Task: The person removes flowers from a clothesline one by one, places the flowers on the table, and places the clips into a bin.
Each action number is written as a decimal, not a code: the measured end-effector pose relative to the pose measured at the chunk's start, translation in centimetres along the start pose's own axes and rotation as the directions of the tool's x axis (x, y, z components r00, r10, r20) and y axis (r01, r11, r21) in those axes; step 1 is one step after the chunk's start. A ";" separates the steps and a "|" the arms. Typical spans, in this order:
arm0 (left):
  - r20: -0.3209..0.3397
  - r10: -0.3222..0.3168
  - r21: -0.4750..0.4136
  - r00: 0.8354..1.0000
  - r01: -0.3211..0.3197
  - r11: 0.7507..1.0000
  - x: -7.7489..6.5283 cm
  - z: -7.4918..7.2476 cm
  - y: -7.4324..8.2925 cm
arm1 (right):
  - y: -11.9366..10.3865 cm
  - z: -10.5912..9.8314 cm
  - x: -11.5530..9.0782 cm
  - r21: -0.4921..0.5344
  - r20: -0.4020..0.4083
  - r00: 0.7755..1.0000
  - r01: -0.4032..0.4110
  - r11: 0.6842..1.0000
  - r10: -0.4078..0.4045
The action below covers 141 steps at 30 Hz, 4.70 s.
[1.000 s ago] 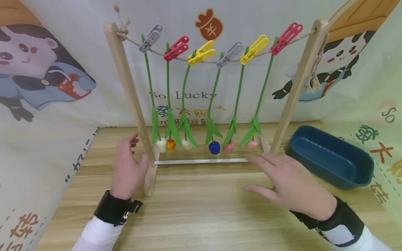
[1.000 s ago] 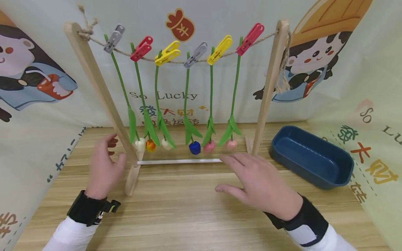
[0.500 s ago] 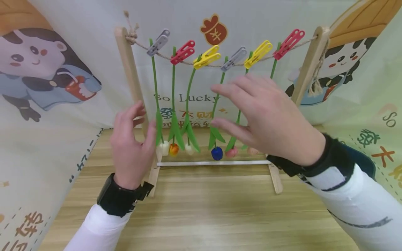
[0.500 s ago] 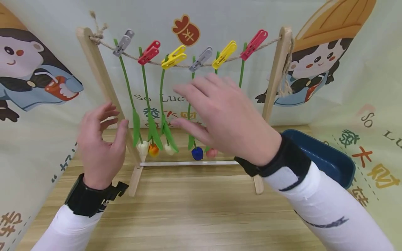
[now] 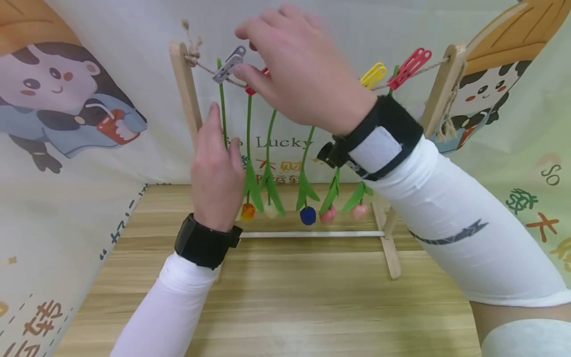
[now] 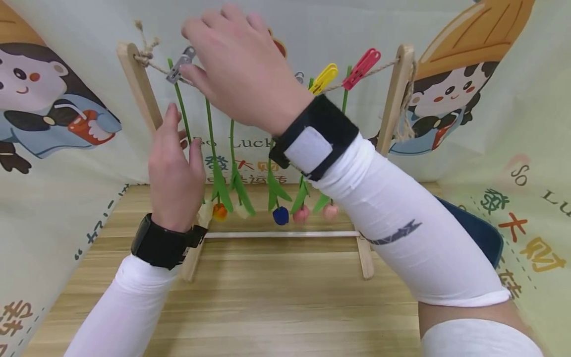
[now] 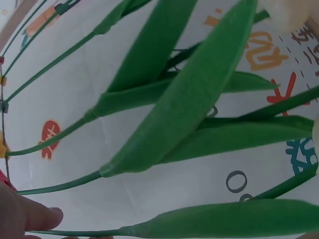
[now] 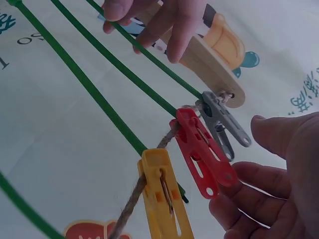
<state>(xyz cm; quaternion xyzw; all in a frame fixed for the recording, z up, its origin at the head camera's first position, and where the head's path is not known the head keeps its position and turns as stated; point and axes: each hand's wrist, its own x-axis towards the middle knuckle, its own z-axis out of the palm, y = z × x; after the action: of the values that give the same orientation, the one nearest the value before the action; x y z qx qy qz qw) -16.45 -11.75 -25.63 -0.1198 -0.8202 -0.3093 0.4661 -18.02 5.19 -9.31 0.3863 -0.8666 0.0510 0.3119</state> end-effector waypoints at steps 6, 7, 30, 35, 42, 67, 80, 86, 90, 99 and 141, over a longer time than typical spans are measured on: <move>-0.019 -0.021 0.047 1.000 0.022 0.999 0.4 0.7 -0.2 | -0.5 0.5 1.7 0.051 0.063 0.997 -0.047 0.998 0.044; -0.023 -0.022 0.053 0.999 0.023 0.998 0.4 0.8 -0.2 | -0.5 0.6 1.7 0.057 0.064 0.997 -0.050 0.997 0.046; 0.038 -0.048 0.066 0.998 0.046 0.997 -1.6 -0.5 -0.5 | 0.9 0.3 0.5 0.158 -0.202 0.978 0.074 0.985 -0.041; 0.054 -0.040 0.055 0.998 0.037 0.998 -2.8 -1.7 -0.5 | 1.3 -0.3 -1.3 0.177 -0.206 0.978 0.068 0.982 -0.031; 0.096 0.017 0.083 0.995 -0.025 0.996 -4.7 -3.4 -0.3 | 1.5 -0.9 -5.7 0.239 -0.212 0.977 0.073 0.968 -0.022; 0.519 0.217 0.155 0.827 -0.340 0.927 -15.4 -0.6 -0.2 | 9.7 1.9 -30.9 0.152 0.054 0.824 -0.564 0.811 0.563; 0.633 0.238 0.168 0.737 -0.430 0.887 -18.9 4.2 -0.7 | 16.9 7.7 -38.3 -0.001 0.374 0.569 -0.789 0.614 0.732; 0.693 0.178 0.184 0.698 -0.410 0.893 -19.3 5.4 -1.0 | 18.8 9.5 -40.1 -0.010 0.511 0.466 -0.837 0.547 0.722; 0.725 0.137 0.197 0.675 -0.394 0.898 -19.4 6.0 -1.2 | 19.7 10.2 -40.6 -0.043 0.592 0.391 -0.858 0.512 0.705; 0.778 0.068 0.200 0.625 -0.349 0.916 -19.1 6.6 -1.1 | 21.0 11.5 -41.1 -0.074 0.665 0.340 -0.856 0.512 0.665; 0.202 0.078 -0.048 0.976 -0.069 0.996 -6.9 -2.4 -0.6 | 7.6 -2.0 -20.0 0.128 -0.248 0.877 -0.392 0.911 0.412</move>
<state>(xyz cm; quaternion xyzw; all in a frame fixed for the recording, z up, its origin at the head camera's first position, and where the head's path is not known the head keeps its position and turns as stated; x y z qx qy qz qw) -11.38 -13.06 -30.75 -0.1906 -0.8522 -0.2947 0.3880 -12.22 23.87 -18.12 0.1984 -0.8747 0.1988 0.3950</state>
